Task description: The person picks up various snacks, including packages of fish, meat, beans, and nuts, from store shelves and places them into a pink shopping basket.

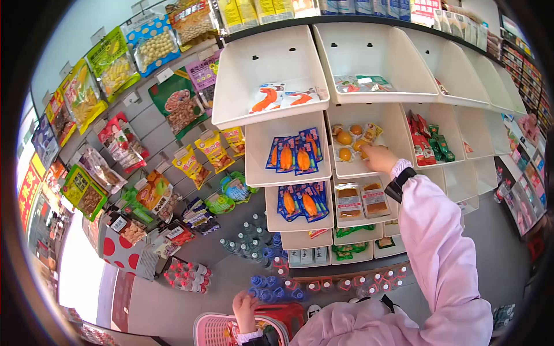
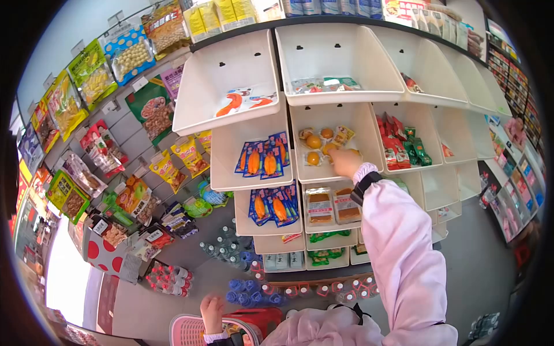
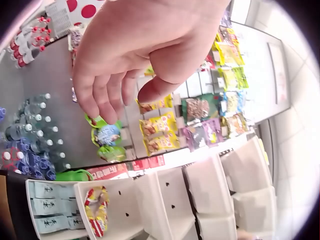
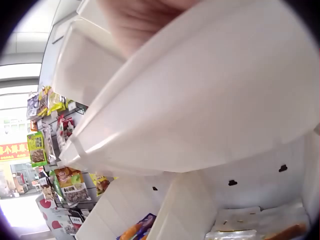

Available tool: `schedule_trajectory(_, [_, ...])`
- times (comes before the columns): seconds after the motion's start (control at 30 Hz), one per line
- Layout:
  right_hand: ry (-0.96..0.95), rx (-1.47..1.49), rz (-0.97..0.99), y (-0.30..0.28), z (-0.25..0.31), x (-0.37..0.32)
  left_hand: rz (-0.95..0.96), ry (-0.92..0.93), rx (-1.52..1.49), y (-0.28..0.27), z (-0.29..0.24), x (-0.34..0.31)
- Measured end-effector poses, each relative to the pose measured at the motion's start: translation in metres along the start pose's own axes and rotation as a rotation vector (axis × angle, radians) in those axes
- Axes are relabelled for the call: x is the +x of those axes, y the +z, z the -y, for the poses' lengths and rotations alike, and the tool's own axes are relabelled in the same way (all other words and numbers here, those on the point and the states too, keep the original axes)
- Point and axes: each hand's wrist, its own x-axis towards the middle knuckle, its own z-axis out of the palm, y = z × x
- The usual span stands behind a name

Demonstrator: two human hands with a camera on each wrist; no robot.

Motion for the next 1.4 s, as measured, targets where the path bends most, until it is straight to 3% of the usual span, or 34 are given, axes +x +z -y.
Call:
schedule_trajectory(0.07, [0.013,-0.037,0.117,0.007,0.002,0.013,0.061,0.058,0.103,0.026,-0.028,-0.001])
schedule_trajectory(0.1, [0.019,-0.085,0.135,-0.003,-0.013,-0.004,0.143,0.038,0.097,0.051,-0.012,-0.030])
schedule_trajectory(0.23, [0.080,-0.033,0.028,0.008,-0.015,0.006,0.454,0.155,0.183,0.104,-0.055,-0.032])
schedule_trajectory(0.3, [0.127,-0.035,0.030,0.003,-0.016,0.006,0.594,0.199,0.175,0.124,-0.045,-0.021])
schedule_trajectory(0.37, [0.018,-0.021,-0.023,-0.002,-0.023,0.003,0.686,0.249,0.328,0.149,-0.059,-0.026])
schedule_trajectory(0.4, [0.055,0.049,-0.074,-0.012,-0.012,-0.004,0.711,0.361,0.326,0.159,-0.050,-0.022])
schedule_trajectory(0.43, [-0.057,0.129,-0.181,-0.013,-0.009,-0.009,0.761,0.413,0.343,0.167,-0.055,-0.024])
schedule_trajectory(0.53, [-0.190,0.529,-0.183,-0.040,0.037,-0.041,0.894,0.333,0.165,0.191,-0.060,-0.023])
schedule_trajectory(0.57, [-0.285,0.400,-0.183,-0.053,0.064,-0.058,0.943,0.282,0.088,0.194,-0.057,-0.021])
schedule_trajectory(0.6, [-0.314,0.545,-0.117,-0.055,0.090,-0.075,0.904,0.228,0.025,0.196,-0.063,-0.026])
schedule_trajectory(0.67, [-0.368,0.558,0.035,-0.051,0.133,-0.103,0.848,0.107,-0.175,0.185,-0.068,-0.038])
schedule_trajectory(0.73, [-0.545,0.578,0.096,-0.040,0.189,-0.128,0.810,-0.019,-0.448,0.174,-0.064,-0.043])
schedule_trajectory(0.83, [-0.644,0.567,0.319,-0.004,0.250,-0.146,0.665,-0.091,-0.569,0.134,-0.044,-0.036])
schedule_trajectory(0.93, [-0.789,0.510,0.390,0.045,0.307,-0.161,0.510,-0.080,-0.537,0.075,-0.024,-0.038])
schedule_trajectory(1.13, [-1.038,0.520,0.760,0.118,0.379,-0.212,-0.022,-0.160,-0.686,-0.060,0.054,-0.062])
schedule_trajectory(1.23, [-1.114,0.603,0.862,0.142,0.379,-0.230,-0.362,-0.144,-0.868,-0.142,0.143,-0.071])
schedule_trajectory(1.3, [-1.064,0.626,0.875,0.155,0.366,-0.238,-0.488,-0.196,-0.860,-0.200,0.196,-0.081])
schedule_trajectory(1.33, [-1.029,0.611,0.900,0.160,0.358,-0.240,-0.505,-0.201,-0.664,-0.221,0.209,-0.082])
schedule_trajectory(1.4, [-0.934,0.588,0.938,0.164,0.340,-0.236,-0.408,-0.174,0.593,-0.231,0.202,-0.089])
